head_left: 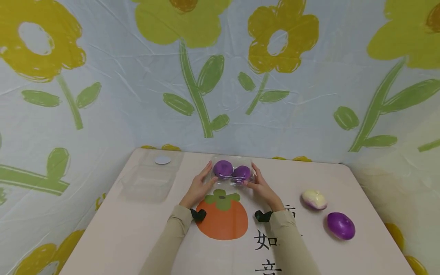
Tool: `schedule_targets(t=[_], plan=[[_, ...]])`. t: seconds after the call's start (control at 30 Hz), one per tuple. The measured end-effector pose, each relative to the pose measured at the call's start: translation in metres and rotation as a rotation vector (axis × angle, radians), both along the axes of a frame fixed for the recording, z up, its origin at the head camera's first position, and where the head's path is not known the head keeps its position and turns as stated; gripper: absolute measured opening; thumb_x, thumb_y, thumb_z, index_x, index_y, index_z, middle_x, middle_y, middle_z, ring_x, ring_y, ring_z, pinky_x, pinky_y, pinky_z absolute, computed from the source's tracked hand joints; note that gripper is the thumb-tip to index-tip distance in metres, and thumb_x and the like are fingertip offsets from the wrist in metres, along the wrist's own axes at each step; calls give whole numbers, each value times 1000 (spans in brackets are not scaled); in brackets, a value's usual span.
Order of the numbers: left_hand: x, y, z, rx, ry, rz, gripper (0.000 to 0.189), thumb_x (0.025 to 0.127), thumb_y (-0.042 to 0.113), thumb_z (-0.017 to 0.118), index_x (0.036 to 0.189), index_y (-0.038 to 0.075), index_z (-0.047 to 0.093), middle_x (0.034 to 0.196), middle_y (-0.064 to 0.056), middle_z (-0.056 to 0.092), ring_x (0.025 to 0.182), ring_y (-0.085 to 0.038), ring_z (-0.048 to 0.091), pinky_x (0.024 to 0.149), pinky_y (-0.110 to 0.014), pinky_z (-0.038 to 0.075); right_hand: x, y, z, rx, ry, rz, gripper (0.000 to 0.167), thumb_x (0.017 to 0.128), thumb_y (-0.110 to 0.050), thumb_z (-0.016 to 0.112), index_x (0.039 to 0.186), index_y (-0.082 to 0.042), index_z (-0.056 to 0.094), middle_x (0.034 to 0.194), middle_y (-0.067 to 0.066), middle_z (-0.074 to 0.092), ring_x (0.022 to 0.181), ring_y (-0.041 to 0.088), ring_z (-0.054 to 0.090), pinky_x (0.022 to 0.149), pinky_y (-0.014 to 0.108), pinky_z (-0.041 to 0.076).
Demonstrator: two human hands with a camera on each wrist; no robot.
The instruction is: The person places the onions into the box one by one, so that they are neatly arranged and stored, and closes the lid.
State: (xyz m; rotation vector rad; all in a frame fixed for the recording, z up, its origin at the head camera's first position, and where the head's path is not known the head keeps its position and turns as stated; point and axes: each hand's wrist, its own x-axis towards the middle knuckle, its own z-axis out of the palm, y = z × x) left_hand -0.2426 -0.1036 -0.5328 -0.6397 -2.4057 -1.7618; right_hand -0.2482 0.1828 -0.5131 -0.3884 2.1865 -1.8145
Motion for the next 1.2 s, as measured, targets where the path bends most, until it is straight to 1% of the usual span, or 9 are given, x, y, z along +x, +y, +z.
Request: schedule_targets(t=[0.1, 0.27, 0.37, 0.47, 0.6, 0.7, 0.83, 0.93, 1.2], plan=[[-3, 1, 18, -14, 17, -15, 61, 98, 8, 62, 148, -8, 33, 157, -26, 25, 146, -39, 22, 119, -49, 17, -7, -1, 14, 18, -23, 14, 88, 96, -3, 58, 157, -3, -5, 163, 24, -10, 146, 48, 9, 118, 61, 2], [-15, 1, 19, -32, 40, -19, 60, 98, 8, 62, 147, -10, 33, 156, -29, 26, 145, -42, 23, 119, -48, 19, -25, 2, 4, -1, -63, 2, 91, 95, -5, 60, 159, -9, -5, 163, 18, -16, 148, 44, 6, 120, 57, 3], [-22, 2, 13, -27, 49, -19, 60, 98, 9, 62, 147, -12, 32, 156, -30, 25, 145, -42, 23, 119, -48, 19, -36, 5, -8, 13, -71, -18, 91, 96, -7, 61, 160, -15, -5, 165, 14, -14, 149, 41, 2, 119, 58, 2], [-31, 5, 2, -12, 65, 3, 60, 98, 9, 62, 147, -13, 33, 156, -29, 26, 146, -40, 23, 119, -50, 18, -45, 6, -19, 23, -62, -35, 90, 96, -10, 61, 160, -21, -2, 166, 8, -11, 150, 38, 2, 120, 57, 2], [-47, 5, -16, -9, 54, 28, 62, 99, 15, 62, 149, -8, 33, 159, -22, 27, 148, -32, 23, 120, -47, 17, -51, 6, -23, -6, -57, -34, 91, 95, -10, 62, 160, -21, 0, 166, 10, -5, 149, 40, 7, 120, 58, 4], [-55, 4, -23, -12, 22, 22, 65, 99, 22, 63, 151, -3, 33, 161, -16, 26, 149, -27, 22, 121, -43, 17, -54, 7, -23, -58, -69, -27, 92, 93, -5, 61, 160, -19, -1, 166, 12, -7, 149, 42, 4, 119, 59, 4], [-58, 4, -22, -12, -19, 10, 66, 99, 25, 63, 152, -1, 32, 162, -11, 24, 149, -23, 21, 122, -39, 16, -56, 8, -23, -112, -90, -22, 94, 92, -1, 58, 160, -19, -3, 165, 12, -14, 150, 40, -5, 119, 59, 2], [-57, 5, -19, -12, -31, 15, 66, 100, 24, 62, 153, -1, 31, 162, -11, 23, 149, -23, 20, 122, -39, 16, -59, 8, -24, -144, -111, -22, 94, 93, 0, 57, 160, -22, -4, 164, 16, -13, 150, 39, -2, 119, 59, -1], [-53, 10, -6, 79, -41, 1, 64, 100, 13, 61, 151, -7, 29, 160, -21, 22, 149, -33, 18, 121, -49, 12, -63, 7, -29, -292, -160, -77, 100, 91, 5, 59, 160, -30, -5, 164, 21, -7, 151, 32, -1, 119, 54, -9]])
